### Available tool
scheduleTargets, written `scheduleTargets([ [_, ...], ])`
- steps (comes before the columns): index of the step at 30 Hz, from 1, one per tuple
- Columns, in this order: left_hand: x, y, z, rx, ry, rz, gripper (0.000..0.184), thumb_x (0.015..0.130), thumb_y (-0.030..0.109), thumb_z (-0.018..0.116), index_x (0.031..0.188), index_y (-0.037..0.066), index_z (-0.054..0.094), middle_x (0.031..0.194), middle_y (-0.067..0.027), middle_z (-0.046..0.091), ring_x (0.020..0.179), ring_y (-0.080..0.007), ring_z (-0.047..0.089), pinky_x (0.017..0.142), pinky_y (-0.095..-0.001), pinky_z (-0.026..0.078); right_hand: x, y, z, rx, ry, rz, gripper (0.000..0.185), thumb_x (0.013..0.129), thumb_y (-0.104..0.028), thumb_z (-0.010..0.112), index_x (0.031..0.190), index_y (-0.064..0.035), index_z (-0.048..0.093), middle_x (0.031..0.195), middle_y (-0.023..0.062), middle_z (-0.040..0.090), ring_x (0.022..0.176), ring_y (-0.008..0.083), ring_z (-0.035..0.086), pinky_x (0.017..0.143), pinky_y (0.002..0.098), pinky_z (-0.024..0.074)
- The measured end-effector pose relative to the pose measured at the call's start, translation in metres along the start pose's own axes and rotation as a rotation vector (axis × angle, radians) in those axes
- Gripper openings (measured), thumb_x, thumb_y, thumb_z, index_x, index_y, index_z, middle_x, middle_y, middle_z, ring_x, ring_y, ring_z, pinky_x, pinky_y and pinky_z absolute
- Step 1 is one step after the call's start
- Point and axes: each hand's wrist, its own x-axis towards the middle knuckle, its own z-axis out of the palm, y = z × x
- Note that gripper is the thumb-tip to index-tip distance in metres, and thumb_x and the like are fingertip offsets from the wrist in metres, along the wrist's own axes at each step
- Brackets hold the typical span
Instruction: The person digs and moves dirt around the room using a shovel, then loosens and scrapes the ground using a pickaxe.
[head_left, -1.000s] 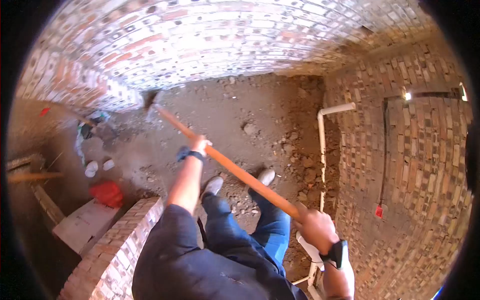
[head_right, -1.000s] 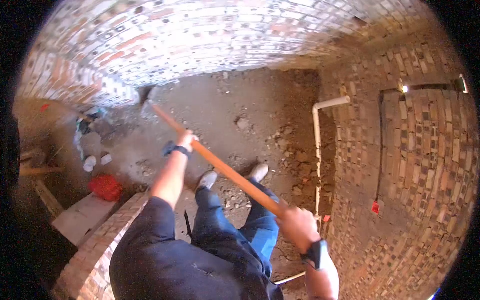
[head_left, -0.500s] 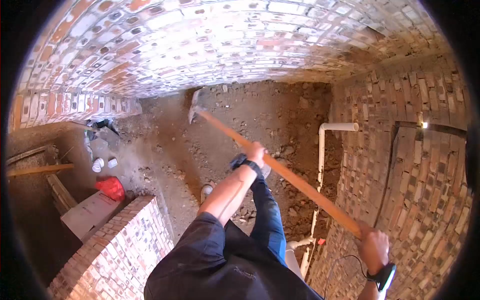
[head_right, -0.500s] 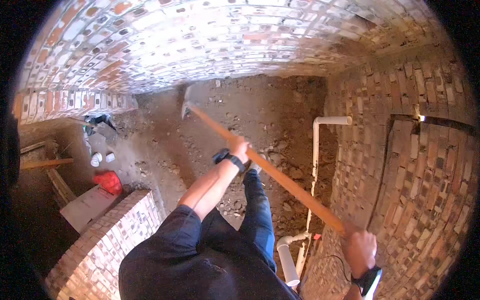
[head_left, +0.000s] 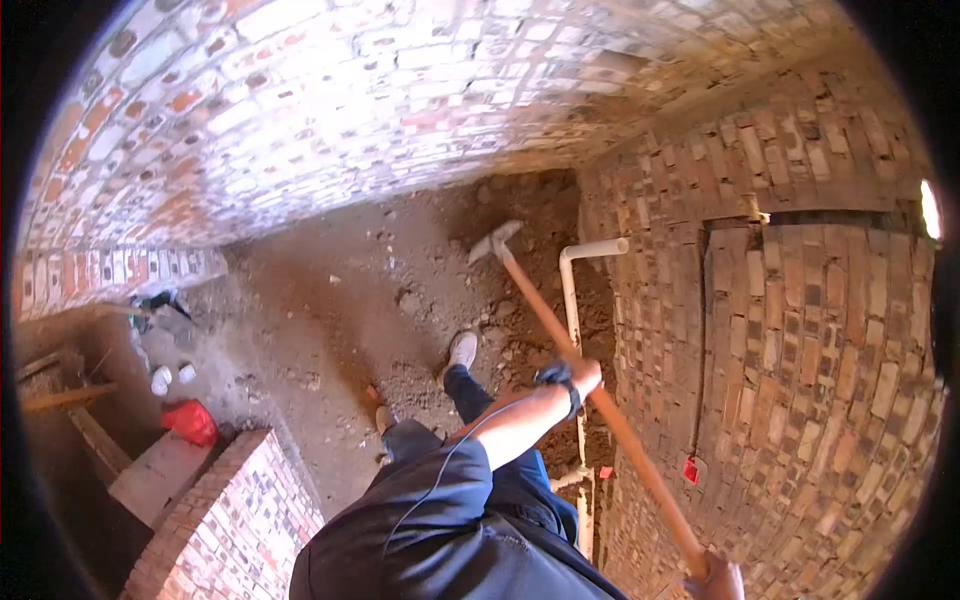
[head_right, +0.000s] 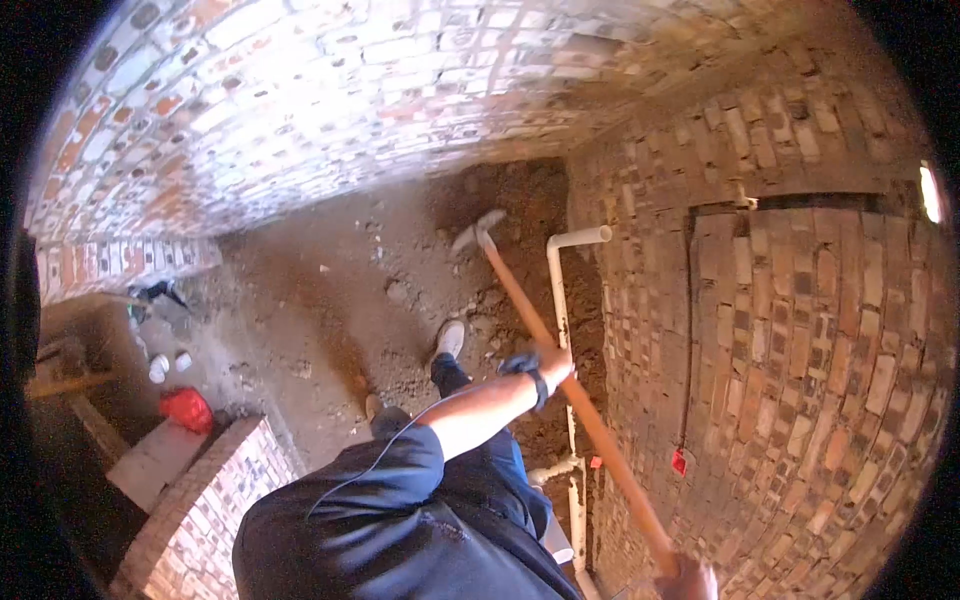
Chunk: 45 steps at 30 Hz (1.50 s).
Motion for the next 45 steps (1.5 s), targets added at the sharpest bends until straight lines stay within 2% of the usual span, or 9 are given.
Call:
scheduleTargets([
  [5, 0.048, -0.149, 0.009, -0.035, -0.177, -0.051, 0.022, 0.09, 0.011, 0.05, 0.106, 0.0, 0.04, 0.08, -0.0124, 0.058, 0.06, -0.0242, 0.061, 0.054, -0.0367, 0.056, -0.06, -0.006, 0.023, 0.357, -0.09, 0.121, 0.044, 0.057, -0.019, 0.083, 0.096, -0.0044, 0.07, 0.074, 0.0165, 0.067, 0.069, 0.0309, 0.067, 0.067, 0.0373, 0.0514],
  [6, 0.034, -0.152, -0.012, -0.38, -0.205, -0.05, 0.013, 0.086, 0.01, 0.057, 0.075, 0.007, 0.051, 0.062, -0.0114, 0.057, 0.053, -0.0262, 0.062, 0.048, -0.041, 0.053, -0.063, -0.012, 0.034, 0.391, -0.106, 0.135, 0.044, 0.057, -0.019, 0.083, 0.096, -0.0044, 0.07, 0.074, 0.0165, 0.067, 0.069, 0.0309, 0.067, 0.067, 0.0373, 0.0514],
  [8, 0.019, -0.134, -0.068, -0.065, -0.149, -0.199, 0.017, 0.089, 0.013, 0.052, 0.101, 0.004, 0.042, 0.074, -0.0091, 0.055, 0.061, -0.0247, 0.059, 0.057, -0.04, 0.055, -0.068, -0.029, 0.062, 0.36, -0.087, 0.077, 0.044, 0.056, -0.018, 0.083, 0.097, -0.0058, 0.07, 0.074, 0.0187, 0.065, 0.069, 0.0346, 0.065, 0.066, 0.0382, 0.0507],
  [11, -0.012, -0.092, -0.137, -0.089, -0.048, -0.078, 0.013, 0.088, 0.011, 0.053, 0.096, 0.005, 0.045, 0.072, -0.0092, 0.054, 0.059, -0.0251, 0.058, 0.057, -0.0417, 0.054, -0.065, -0.076, 0.094, 0.385, -0.08, 0.005, 0.036, 0.066, -0.026, 0.075, 0.098, -0.0109, 0.069, 0.075, 0.0199, 0.065, 0.073, 0.038, 0.065, 0.067, 0.0459, 0.0523],
  [18, 0.144, -0.084, -0.329, -0.06, -0.054, -0.224, 0.013, 0.089, 0.014, 0.055, 0.088, 0.002, 0.049, 0.07, -0.0103, 0.056, 0.058, -0.0265, 0.059, 0.053, -0.0375, 0.053, -0.036, -0.213, 0.173, 0.344, -0.206, -0.146, 0.032, 0.074, -0.025, 0.071, 0.102, -0.0103, 0.063, 0.075, 0.0184, 0.066, 0.073, 0.0352, 0.066, 0.066, 0.0451, 0.0538],
  [21, 0.098, -0.058, -0.317, 0.053, -0.003, -0.189, 0.021, 0.088, 0.013, 0.06, 0.097, 0.0, 0.047, 0.079, -0.0107, 0.055, 0.065, -0.0267, 0.057, 0.059, -0.0414, 0.054, -0.051, -0.232, 0.186, 0.343, -0.056, -0.011, 0.024, 0.081, -0.017, 0.061, 0.105, -0.0136, 0.059, 0.069, 0.0145, 0.066, 0.063, 0.0326, 0.067, 0.056, 0.0435, 0.0541],
  [24, 0.119, -0.062, -0.33, 0.076, 0.031, -0.025, 0.008, 0.087, 0.007, 0.052, 0.084, 0.005, 0.045, 0.071, -0.0081, 0.05, 0.058, -0.0232, 0.053, 0.056, -0.038, 0.052, -0.066, -0.249, 0.215, 0.357, -0.009, -0.011, 0.04, 0.084, -0.014, 0.058, 0.123, -0.0129, 0.056, 0.08, 0.0139, 0.067, 0.064, 0.0319, 0.068, 0.056, 0.0429, 0.0545],
  [32, 0.101, -0.111, -0.355, 0.462, 0.404, 0.03, 0.006, 0.085, 0.007, 0.047, 0.081, 0.006, 0.051, 0.064, -0.0062, 0.05, 0.052, -0.0184, 0.05, 0.048, -0.0343, 0.046, -0.11, -0.272, 0.31, 0.619, -0.376, -0.073, 0.037, 0.087, -0.01, 0.049, 0.125, -0.0086, 0.052, 0.086, 0.0177, 0.068, 0.075, 0.0373, 0.067, 0.069, 0.0469, 0.0542],
  [45, -0.062, -0.497, -0.232, 0.784, 0.259, -0.022, 0.005, 0.081, 0.007, 0.05, 0.083, 0.002, 0.051, 0.062, -0.0097, 0.05, 0.05, -0.0231, 0.054, 0.045, -0.0388, 0.047, -0.311, -0.058, 0.605, 0.606, -0.227, 0.14, 0.01, 0.084, -0.011, 0.055, 0.093, -0.0108, 0.058, 0.062, 0.0156, 0.062, 0.057, 0.0361, 0.063, 0.054, 0.0489, 0.0503],
])
